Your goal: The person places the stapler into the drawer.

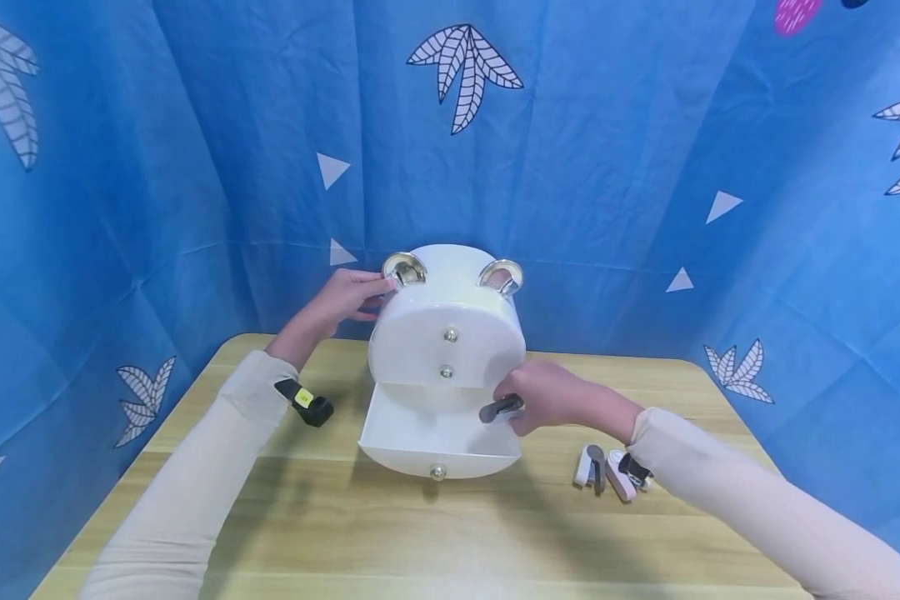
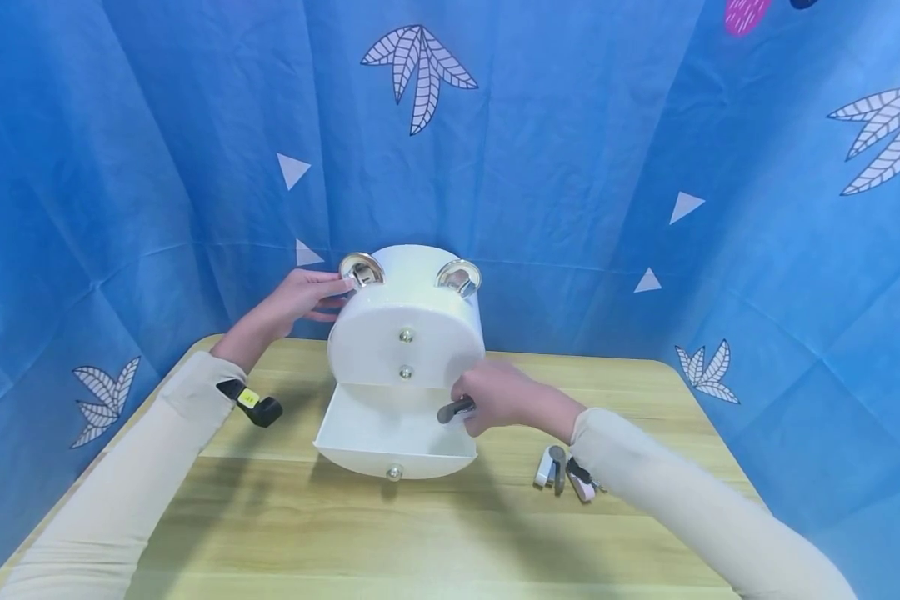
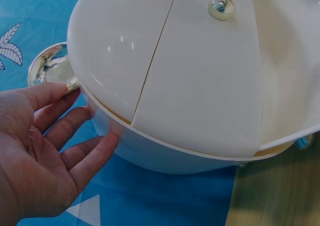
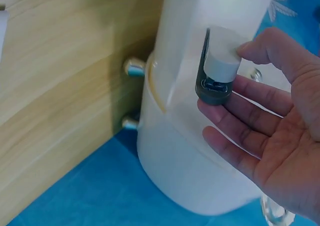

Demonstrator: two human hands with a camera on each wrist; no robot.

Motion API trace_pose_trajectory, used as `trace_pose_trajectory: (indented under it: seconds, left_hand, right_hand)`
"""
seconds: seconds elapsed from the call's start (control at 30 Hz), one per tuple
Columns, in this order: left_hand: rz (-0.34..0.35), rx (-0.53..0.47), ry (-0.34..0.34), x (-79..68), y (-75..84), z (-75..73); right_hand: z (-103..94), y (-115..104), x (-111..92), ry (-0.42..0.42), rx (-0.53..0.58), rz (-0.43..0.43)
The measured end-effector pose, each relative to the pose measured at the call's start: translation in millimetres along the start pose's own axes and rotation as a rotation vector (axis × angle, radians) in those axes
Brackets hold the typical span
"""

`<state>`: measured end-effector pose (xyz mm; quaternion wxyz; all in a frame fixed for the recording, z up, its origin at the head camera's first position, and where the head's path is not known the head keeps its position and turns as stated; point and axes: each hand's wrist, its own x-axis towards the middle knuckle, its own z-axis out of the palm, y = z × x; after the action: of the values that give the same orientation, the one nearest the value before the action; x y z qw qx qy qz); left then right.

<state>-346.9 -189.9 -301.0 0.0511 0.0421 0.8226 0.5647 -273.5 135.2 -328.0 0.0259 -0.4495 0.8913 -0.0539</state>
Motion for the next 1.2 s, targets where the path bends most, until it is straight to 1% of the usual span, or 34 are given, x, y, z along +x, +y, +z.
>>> trace_pose_trajectory:
  seconds: [0.17,0.3,0.53,1.03,1.2]
  left_hand:
    - [0.004,0.0,-0.005,-0.3,-0.7,-0.5]
    - [-0.006,0.0,-0.006,0.1,-1.3,-0.7]
    - [-0.007,0.009,-0.002,-0.4,-0.1,-0.8]
    - [0.0,-0.007,-0.002,-0.9,0.0,0.3]
    - [-0.001,-0.011,-0.013,-1.3,-0.4,-0.4]
  right_hand:
    - [11.9,-2,7,-0.007,-0.044,-0.015]
    - [17.7,-2,12,-0.019,-0.06,-0.007]
    - [25.3,-3,17,-0.001,-0.126,-0.021]
    - [35.1,-2,17,0.003,-0.103,-0.003]
    - [35.1,-2,15,0.006,-0.125,-0.001]
